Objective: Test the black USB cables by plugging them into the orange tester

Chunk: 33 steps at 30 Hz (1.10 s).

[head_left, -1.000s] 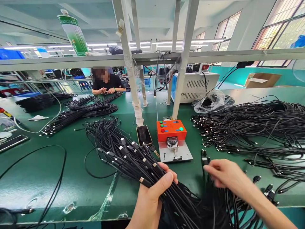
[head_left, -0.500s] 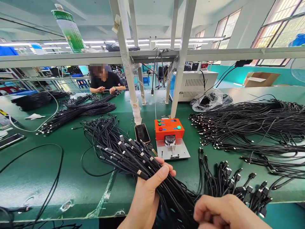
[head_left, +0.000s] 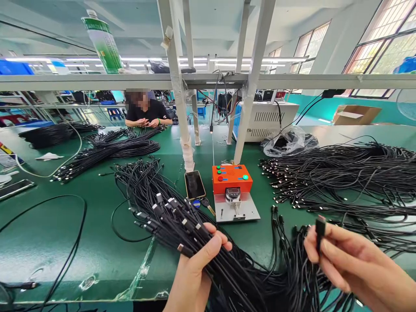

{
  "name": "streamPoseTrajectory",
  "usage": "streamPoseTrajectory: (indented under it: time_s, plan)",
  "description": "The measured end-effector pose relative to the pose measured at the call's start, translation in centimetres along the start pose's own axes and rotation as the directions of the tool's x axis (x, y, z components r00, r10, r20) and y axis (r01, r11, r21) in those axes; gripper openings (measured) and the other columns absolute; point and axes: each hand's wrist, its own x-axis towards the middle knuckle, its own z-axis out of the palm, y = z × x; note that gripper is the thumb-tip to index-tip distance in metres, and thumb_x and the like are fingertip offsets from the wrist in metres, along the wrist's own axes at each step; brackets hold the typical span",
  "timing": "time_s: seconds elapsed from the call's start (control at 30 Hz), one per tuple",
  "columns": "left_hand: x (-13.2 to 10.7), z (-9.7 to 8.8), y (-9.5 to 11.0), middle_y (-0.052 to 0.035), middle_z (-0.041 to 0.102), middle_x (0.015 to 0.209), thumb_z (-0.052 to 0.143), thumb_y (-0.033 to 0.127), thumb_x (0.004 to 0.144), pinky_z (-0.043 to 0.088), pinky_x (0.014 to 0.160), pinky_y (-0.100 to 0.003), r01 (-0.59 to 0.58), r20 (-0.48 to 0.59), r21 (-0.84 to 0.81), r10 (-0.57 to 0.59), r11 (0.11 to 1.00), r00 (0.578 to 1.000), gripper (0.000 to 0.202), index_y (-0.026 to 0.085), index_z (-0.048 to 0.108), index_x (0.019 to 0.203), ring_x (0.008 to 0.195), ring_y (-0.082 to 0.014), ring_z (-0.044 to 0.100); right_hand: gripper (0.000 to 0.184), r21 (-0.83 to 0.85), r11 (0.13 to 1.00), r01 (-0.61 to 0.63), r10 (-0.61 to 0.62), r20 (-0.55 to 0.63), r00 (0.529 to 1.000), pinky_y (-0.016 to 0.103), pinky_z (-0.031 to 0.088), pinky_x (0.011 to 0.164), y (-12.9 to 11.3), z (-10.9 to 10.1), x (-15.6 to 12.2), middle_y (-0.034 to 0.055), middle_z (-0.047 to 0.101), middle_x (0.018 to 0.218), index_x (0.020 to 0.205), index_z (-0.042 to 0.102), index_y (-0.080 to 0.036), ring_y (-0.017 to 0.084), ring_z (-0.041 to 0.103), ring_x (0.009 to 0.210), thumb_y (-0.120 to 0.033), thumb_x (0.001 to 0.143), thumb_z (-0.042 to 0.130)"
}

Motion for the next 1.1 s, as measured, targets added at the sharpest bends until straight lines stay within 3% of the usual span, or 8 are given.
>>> streamPoseTrajectory:
  time_s: [0.07, 0.13, 0.27, 0.4, 0.57, 0.8, 1.1]
  plan:
    - [-0.2, -0.8, -0.3, -0.0022, 0.063, 0.071, 0.063, 0.017, 0.07, 0.048, 0.062, -0.028, -0.012, -0.002, -0.02, 0.012, 1.0, 1.0, 0.021, 0.019, 0.056, 0.09, 0.067, -0.016, 0.061, 0.028, 0.007, 0.999, 0.031, -0.031, -0.004, 1.0, 0.015, 0.027, 0.039, -0.4, 0.9, 1.8, 0.001, 0.057, 0.069, 0.086, 0.058, -0.017, 0.001, 0.038, 0.039, -0.043, 0.078, 0.054]
    - [-0.3, -1.4, -0.6, -0.0017, 0.064, 0.068, 0.066, 0.017, 0.067, 0.049, 0.062, -0.028, -0.027, -0.009, -0.02, 0.026, 0.999, 1.0, 0.023, 0.019, 0.058, 0.088, 0.065, -0.0162, 0.061, 0.031, -0.065, 0.997, 0.044, -0.038, 0.08, 0.996, 0.014, 0.023, 0.036, -0.1, 2.0, 3.9, 0.0006, 0.056, 0.064, 0.087, 0.057, -0.014, 0.0, 0.036, 0.037, -0.044, 0.08, 0.051]
    - [-0.1, -2.0, -0.8, -0.0002, 0.064, 0.063, 0.072, 0.015, 0.059, 0.05, 0.062, -0.031, -0.071, 0.038, -0.013, 0.071, 0.997, 0.997, 0.024, 0.02, 0.058, 0.078, 0.062, -0.0189, 0.063, 0.035, -0.178, 0.982, -0.056, 0.102, 0.261, 0.96, 0.013, 0.018, 0.033, 2.4, 3.5, 7.9, 0.0023, 0.058, 0.057, 0.075, 0.057, -0.009, 0.0, 0.036, 0.032, -0.044, 0.076, 0.055]
    - [0.5, -1.5, -0.5, 0.0002, 0.064, 0.063, 0.068, 0.016, 0.065, 0.05, 0.059, -0.029, -0.037, 0.046, -0.023, 0.038, 0.999, 0.998, 0.018, 0.019, 0.058, 0.08, 0.062, -0.0176, 0.063, 0.032, -0.115, 0.979, -0.171, 0.194, 0.236, 0.952, 0.012, 0.022, 0.034, 5.5, 3.7, 10.6, 0.0027, 0.059, 0.054, 0.063, 0.053, -0.009, 0.0, 0.038, 0.032, -0.039, 0.068, 0.063]
    - [0.9, -0.3, 0.1, -0.0024, 0.065, 0.07, 0.066, 0.016, 0.068, 0.05, 0.062, -0.027, 0.04, -0.028, -0.028, -0.041, 0.999, 0.999, 0.024, 0.017, 0.058, 0.091, 0.064, -0.0155, 0.062, 0.029, -0.089, 0.984, -0.153, 0.159, 0.068, 0.985, 0.012, 0.026, 0.034, 7.2, 4.1, 11.2, 0.0025, 0.059, 0.051, 0.062, 0.053, -0.009, 0.0, 0.038, 0.032, -0.035, 0.065, 0.065]
    - [1.9, 0.5, 0.6, -0.0026, 0.062, 0.08, 0.064, 0.009, 0.068, 0.053, 0.065, -0.025, 0.084, -0.088, -0.02, -0.085, 0.996, 0.992, 0.026, 0.018, 0.057, 0.092, 0.068, -0.0146, 0.063, 0.03, -0.059, 0.981, -0.184, 0.19, 0.117, 0.975, 0.012, 0.028, 0.033, 7.3, 4.7, 11.8, 0.0041, 0.06, 0.054, 0.06, 0.052, -0.009, 0.001, 0.042, 0.034, -0.036, 0.066, 0.066]
    - [1.6, 0.5, 0.9, -0.0039, 0.063, 0.08, 0.066, 0.011, 0.067, 0.053, 0.061, -0.026, 0.088, -0.129, -0.005, -0.088, 0.996, 0.988, 0.028, 0.018, 0.06, 0.093, 0.068, -0.0162, 0.064, 0.026, -0.004, 0.965, -0.263, 0.262, 0.094, 0.96, 0.011, 0.031, 0.034, 7.1, 5.7, 12.3, 0.0026, 0.057, 0.048, 0.06, 0.053, -0.008, 0.001, 0.042, 0.033, -0.029, 0.074, 0.06]
